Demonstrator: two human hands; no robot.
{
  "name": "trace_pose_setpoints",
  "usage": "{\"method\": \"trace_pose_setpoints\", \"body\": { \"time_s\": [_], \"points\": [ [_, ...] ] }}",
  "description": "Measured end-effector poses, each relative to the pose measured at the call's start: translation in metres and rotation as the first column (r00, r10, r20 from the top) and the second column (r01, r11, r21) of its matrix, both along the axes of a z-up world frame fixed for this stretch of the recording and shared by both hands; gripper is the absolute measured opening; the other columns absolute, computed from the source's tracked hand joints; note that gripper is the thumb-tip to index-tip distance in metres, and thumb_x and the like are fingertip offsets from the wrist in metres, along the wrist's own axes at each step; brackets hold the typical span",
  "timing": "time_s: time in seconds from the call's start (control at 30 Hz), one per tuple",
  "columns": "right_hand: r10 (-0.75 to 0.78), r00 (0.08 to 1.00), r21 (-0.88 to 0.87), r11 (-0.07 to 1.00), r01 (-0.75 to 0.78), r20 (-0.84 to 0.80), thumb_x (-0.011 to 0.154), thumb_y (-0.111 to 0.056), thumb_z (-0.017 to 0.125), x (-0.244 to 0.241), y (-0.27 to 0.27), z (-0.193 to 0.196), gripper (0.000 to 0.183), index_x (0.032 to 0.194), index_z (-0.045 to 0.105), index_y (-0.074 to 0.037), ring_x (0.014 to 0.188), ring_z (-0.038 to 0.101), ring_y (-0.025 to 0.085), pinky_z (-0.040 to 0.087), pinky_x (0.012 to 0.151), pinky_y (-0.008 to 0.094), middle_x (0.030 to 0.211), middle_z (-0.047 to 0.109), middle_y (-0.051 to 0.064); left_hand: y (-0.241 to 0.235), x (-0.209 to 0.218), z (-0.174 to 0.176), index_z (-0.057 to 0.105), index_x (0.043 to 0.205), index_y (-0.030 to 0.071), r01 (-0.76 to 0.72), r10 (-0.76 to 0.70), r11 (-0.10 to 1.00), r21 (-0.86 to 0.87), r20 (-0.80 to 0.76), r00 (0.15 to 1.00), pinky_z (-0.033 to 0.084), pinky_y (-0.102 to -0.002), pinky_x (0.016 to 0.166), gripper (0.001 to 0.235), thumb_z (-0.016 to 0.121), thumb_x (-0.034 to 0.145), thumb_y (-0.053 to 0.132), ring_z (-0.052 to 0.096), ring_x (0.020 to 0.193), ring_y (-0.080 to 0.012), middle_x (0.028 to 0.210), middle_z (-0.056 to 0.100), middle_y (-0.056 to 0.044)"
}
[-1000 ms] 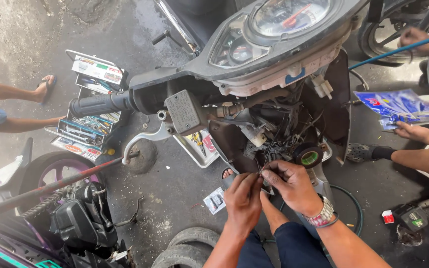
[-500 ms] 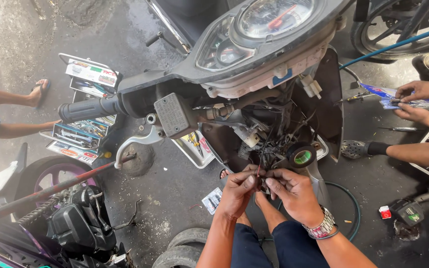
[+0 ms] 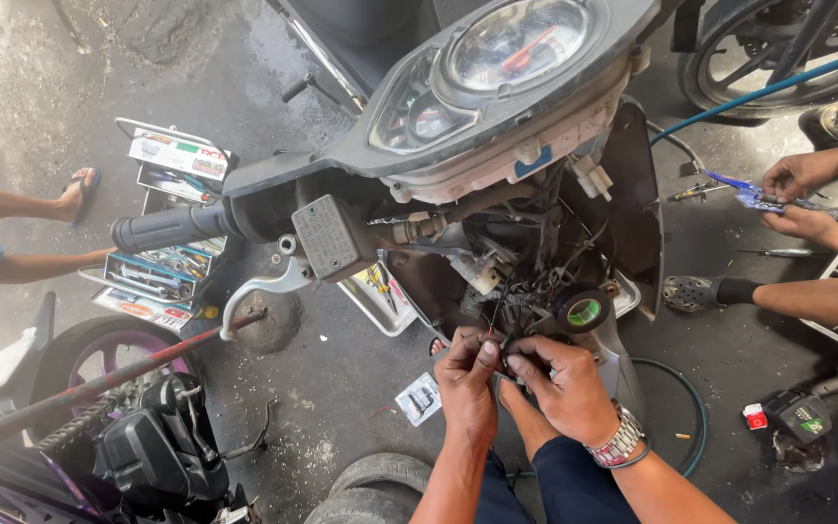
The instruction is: The person is working on the wiring of a motorcycle, specifically focusing on the area near the front wheel and handlebars. They are seen handling wires and using electrical tape to secure connections.
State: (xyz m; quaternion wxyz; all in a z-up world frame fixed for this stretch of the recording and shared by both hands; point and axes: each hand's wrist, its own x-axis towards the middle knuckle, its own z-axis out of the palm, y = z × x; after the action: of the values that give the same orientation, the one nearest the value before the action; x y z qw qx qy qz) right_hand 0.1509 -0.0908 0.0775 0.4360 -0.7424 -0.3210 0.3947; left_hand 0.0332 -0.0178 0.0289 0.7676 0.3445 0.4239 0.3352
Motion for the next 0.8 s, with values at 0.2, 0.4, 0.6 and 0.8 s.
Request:
{"method": "trace_pose_setpoints", "body": {
  "time_s": [0.2,0.4,0.6,0.8],
  "points": [
    [-0.032,0.999,-0.081,0.996,0.028,-0.043,0.093,-0.024,0.066,-0.005,-0.005,-0.001,0.018,0.101,0.074,-0.01,0.061,0.077,0.011,0.057,0.062,0.027,0.078,0.079,0.002,0.021,-0.016,0.006,0.074,0.094,0.003,0.269,-0.266,0.963,0.021,-0.087,0.96,0.051,-0.032,0.078,0.013,0.073,0.094,0.015,0.061,0.089,-0.0165,0.096,0.064,-0.004],
    [0.043,0.972,0.106,0.992,-0.069,0.229,0.097,-0.025,0.061,-0.007,0.002,0.009,0.021,0.1,0.068,-0.006,0.074,0.066,0.021,0.05,0.069,0.033,0.084,0.068,0.005,0.049,-0.014,0.029,0.077,0.107,0.003,0.417,-0.416,0.908,0.048,-0.016,0.909,0.046,-0.03,0.09,0.02,0.068,0.098,0.019,0.058,0.101,-0.0167,0.104,0.062,-0.006],
    [0.029,0.974,0.139,0.988,-0.062,0.225,0.091,-0.018,0.067,-0.012,0.004,0.012,0.014,0.086,0.061,-0.006,0.068,0.059,0.022,0.047,0.062,0.036,0.078,0.06,0.006,0.057,-0.006,0.047,0.076,0.114,0.004,0.563,-0.562,0.819,0.108,-0.039,0.826,0.053,-0.029,0.088,0.026,0.072,0.095,0.022,0.06,0.104,-0.0163,0.107,0.06,-0.005],
    [0.048,0.972,0.08,0.994,-0.069,0.232,0.098,-0.01,0.058,-0.02,-0.003,-0.008,0.016,0.106,0.067,0.001,0.076,0.072,0.026,0.055,0.061,0.035,0.096,0.071,0.012,0.054,0.002,0.047,0.076,0.095,0.007,0.6,-0.569,0.783,0.162,-0.203,0.797,0.05,-0.029,0.079,0.008,0.074,0.093,0.014,0.061,0.098,-0.0152,0.105,0.061,-0.005]
  ]
}}
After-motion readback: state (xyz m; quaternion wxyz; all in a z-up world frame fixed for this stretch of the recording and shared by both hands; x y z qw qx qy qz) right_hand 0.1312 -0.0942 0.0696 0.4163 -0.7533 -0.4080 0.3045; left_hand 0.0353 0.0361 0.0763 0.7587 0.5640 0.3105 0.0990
